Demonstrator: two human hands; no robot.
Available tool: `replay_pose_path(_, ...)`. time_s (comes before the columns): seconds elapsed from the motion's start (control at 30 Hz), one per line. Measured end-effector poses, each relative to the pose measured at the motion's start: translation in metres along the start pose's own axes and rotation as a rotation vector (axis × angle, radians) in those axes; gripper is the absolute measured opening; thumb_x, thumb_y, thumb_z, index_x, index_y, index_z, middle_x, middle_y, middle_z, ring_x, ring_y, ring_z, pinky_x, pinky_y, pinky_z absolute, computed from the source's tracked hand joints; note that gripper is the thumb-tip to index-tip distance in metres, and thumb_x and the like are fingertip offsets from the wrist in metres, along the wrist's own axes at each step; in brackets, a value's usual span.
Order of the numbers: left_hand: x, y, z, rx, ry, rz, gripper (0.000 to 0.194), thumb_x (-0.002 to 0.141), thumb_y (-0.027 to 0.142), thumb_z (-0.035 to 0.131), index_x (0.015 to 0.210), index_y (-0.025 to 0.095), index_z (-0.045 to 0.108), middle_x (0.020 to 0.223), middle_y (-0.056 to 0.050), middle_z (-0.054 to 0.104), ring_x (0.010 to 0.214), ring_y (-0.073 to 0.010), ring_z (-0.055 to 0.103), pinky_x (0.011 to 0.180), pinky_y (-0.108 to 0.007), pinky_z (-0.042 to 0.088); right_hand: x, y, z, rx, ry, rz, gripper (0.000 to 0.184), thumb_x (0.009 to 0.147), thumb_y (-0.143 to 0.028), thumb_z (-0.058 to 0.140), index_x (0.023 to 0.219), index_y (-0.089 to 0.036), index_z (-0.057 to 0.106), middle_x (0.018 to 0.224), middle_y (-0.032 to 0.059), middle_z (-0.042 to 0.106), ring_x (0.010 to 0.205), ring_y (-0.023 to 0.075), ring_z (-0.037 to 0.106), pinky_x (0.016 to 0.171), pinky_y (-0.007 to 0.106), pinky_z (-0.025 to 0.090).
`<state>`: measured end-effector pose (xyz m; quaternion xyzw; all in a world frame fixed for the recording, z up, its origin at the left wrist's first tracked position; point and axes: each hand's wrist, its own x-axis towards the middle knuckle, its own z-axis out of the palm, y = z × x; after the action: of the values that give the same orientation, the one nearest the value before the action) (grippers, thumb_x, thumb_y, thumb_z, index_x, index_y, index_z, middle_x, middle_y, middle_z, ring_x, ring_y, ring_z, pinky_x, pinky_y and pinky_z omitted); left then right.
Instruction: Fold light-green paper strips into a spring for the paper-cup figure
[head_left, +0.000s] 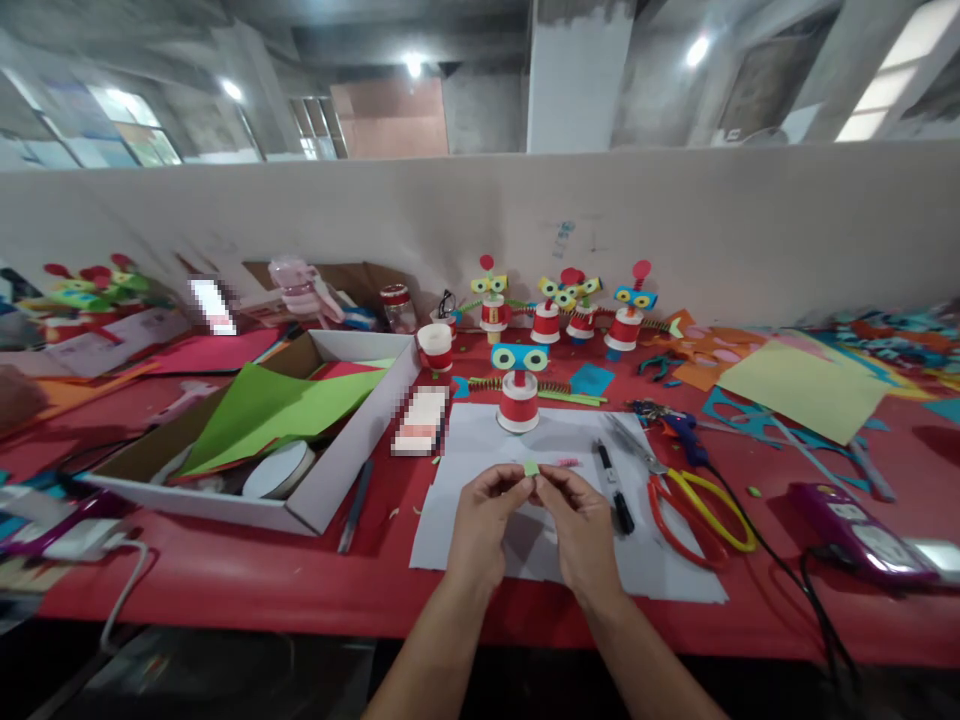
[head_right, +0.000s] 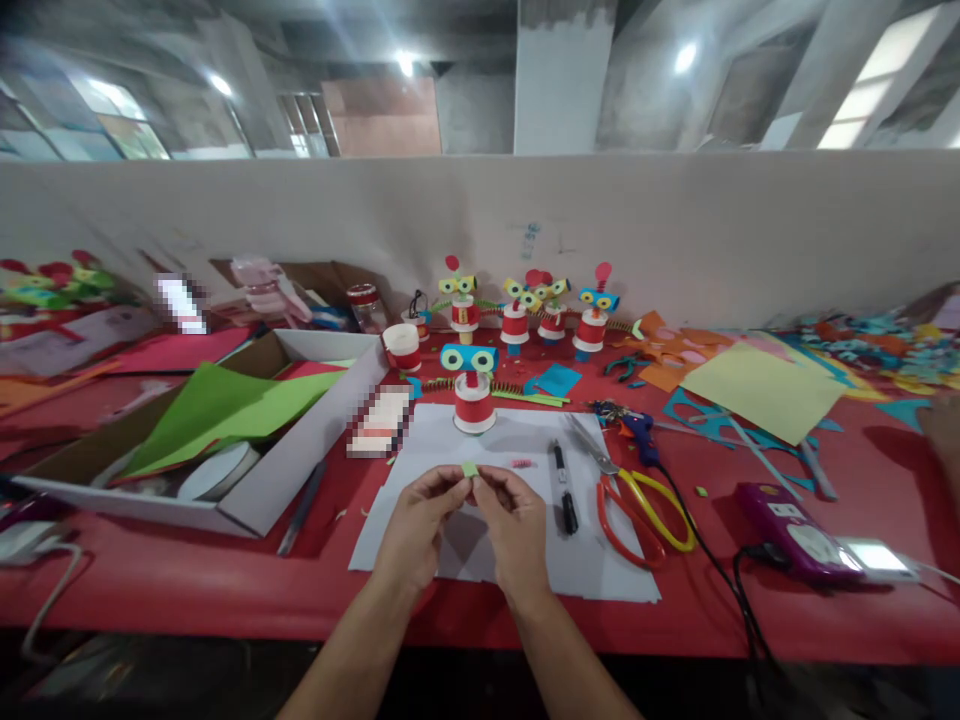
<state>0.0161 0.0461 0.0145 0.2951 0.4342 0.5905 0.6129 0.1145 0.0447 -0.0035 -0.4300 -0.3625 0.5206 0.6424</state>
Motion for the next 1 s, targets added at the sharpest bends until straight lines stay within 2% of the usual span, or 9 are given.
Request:
replay_pose_path(0.2,-0.006,0.014,-0.013,0.273,-0.015,0.108,0.005,0.065,0.017,0.069,0.070,0.017,0.068,0.066,0.001,0.064,0.060,-0.0125,0.057,0.063,-0.024,0.044,-0.008,0.001,-0.005,-0.130,-0.137,0.031,0.020,0.072,-0.036,0.076,0.081,-0.020,0.068,0.075,0.0002,0.069,0.069,0.0142,0.064,0.068,0.026,0.052)
replay_pose_path(0.33,-0.008,0.018,-0.019,0.398,-0.028,0.173,0.006,0.066,0.014,0.068,0.069,0.017,0.073,0.072,-0.003,0.069,0.070,-0.0151,0.060,0.069,-0.026,0.045,-0.013,-0.007,-0.008,-0.283,-0.189,0.039,0.022,0.076,-0.038,0.073,0.081,-0.018,0.067,0.073,0.0009,0.066,0.068,0.0138,0.060,0.065,0.025,0.049)
replay_pose_path(0.4,-0.009,0.016,-0.018,0.292,-0.054,0.125,0.009,0.067,0.017,0.071,0.075,0.017,0.075,0.077,-0.004,0.070,0.074,-0.0157,0.061,0.072,-0.026,0.046,-0.014,-0.012,-0.007,-0.282,-0.190,0.051,0.022,0.076,-0.039,0.072,0.082,-0.018,0.067,0.071,0.0002,0.065,0.066,0.0130,0.059,0.064,0.024,0.048)
replay_pose_path(0.5,-0.011,0.008,-0.012,-0.002,-0.104,-0.006,0.019,0.068,0.023,0.076,0.085,0.017,0.075,0.078,-0.004,0.070,0.068,-0.0133,0.060,0.068,-0.026,0.047,-0.015,-0.015,-0.004,-0.205,-0.127,0.062,0.022,0.077,-0.040,0.071,0.084,-0.019,0.068,0.070,-0.0012,0.063,0.064,0.0112,0.056,0.063,0.022,0.048)
replay_pose_path(0.63,-0.015,0.001,-0.003,-0.236,-0.118,-0.102,0.018,0.066,0.025,0.080,0.079,0.013,0.074,0.066,-0.002,0.066,0.056,-0.0090,0.055,0.061,-0.023,0.045,-0.021,-0.012,-0.001,-0.192,-0.030,0.033,0.022,0.077,-0.041,0.072,0.084,-0.020,0.069,0.068,-0.0020,0.059,0.062,0.0100,0.052,0.058,0.020,0.046)
replay_pose_path(0.87,-0.020,-0.001,0.003,-0.338,-0.104,-0.129,0.016,0.064,0.024,0.082,0.075,0.015,0.074,0.067,-0.002,0.067,0.054,-0.0078,0.055,0.056,-0.021,0.045,-0.028,-0.005,0.000,-0.211,0.042,-0.002,0.023,0.078,-0.042,0.071,0.086,-0.020,0.069,0.067,-0.0020,0.058,0.061,0.0100,0.050,0.055,0.020,0.044)
replay_pose_path(1.0,-0.019,-0.004,0.001,-0.315,-0.092,-0.145,0.018,0.066,0.027,0.081,0.074,0.014,0.071,0.067,-0.001,0.064,0.055,-0.0075,0.052,0.054,-0.020,0.044,-0.031,-0.001,0.001,-0.222,0.051,0.012,0.024,0.080,-0.042,0.069,0.090,-0.021,0.070,0.069,-0.0015,0.060,0.061,0.0106,0.051,0.055,0.021,0.044)
